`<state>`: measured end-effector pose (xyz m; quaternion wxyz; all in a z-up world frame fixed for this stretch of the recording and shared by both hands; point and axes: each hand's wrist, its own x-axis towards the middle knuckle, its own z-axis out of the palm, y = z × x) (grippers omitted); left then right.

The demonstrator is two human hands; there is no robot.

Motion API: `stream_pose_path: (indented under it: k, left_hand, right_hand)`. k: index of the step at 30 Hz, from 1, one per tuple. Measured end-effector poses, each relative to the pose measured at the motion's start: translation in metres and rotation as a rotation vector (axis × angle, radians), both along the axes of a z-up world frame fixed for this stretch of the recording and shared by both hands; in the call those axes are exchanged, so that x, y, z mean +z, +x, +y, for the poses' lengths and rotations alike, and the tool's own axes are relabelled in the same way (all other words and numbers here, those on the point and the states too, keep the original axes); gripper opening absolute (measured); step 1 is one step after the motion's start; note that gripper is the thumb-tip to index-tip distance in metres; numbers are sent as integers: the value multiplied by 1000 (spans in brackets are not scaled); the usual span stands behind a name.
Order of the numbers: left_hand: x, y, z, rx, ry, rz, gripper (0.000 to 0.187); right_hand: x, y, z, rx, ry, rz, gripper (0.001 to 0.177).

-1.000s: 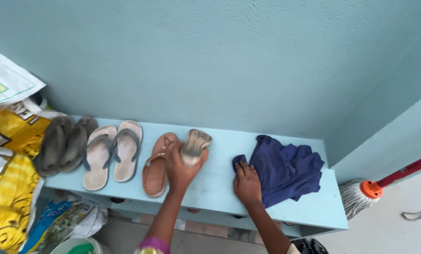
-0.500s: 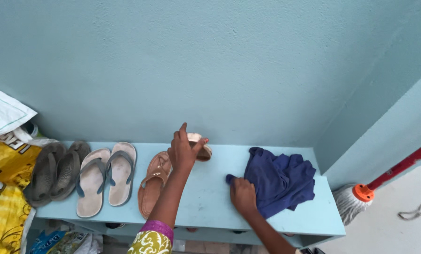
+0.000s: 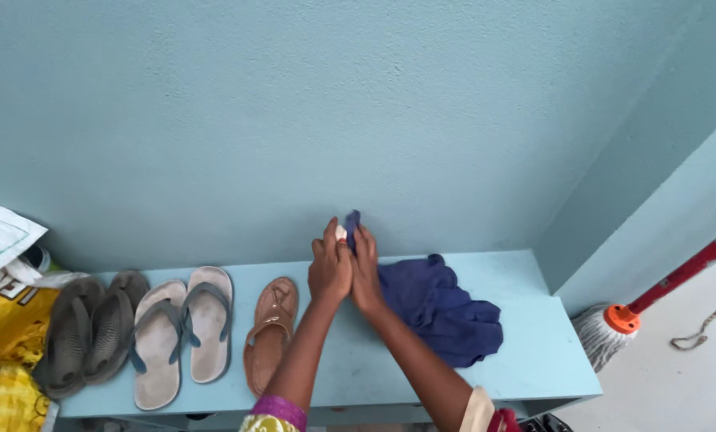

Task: The person wipes a pair of beige sandals with a blue cloth on a light blue shelf. They turn the sandals over to clean the soles and then wipe the upper surfaces, handling one sandal at a time.

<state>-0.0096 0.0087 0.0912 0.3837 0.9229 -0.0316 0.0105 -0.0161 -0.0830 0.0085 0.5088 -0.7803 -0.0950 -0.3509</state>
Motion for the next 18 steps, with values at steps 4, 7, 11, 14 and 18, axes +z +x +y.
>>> stream_pose_path:
  k: [4, 7, 11, 14, 18]
  left_hand:
    - [-6, 4, 5, 11, -10, 70, 57]
    - [-4, 20, 11, 1, -16, 10, 57]
    - [-9, 24, 27, 7, -37, -93, 54]
    - [2, 29, 29, 1, -17, -85, 56]
    - [9, 22, 25, 18, 112, -365, 59]
  right_hand:
    - [-27, -16, 15, 196, 180, 100, 53]
    - [-18, -1, 5, 149, 288, 367, 63]
    - [-21, -1, 7, 95, -30, 102, 83]
    - [-21, -4, 2, 80, -86, 119, 82]
    - [-18, -17, -17, -147, -15, 181, 61]
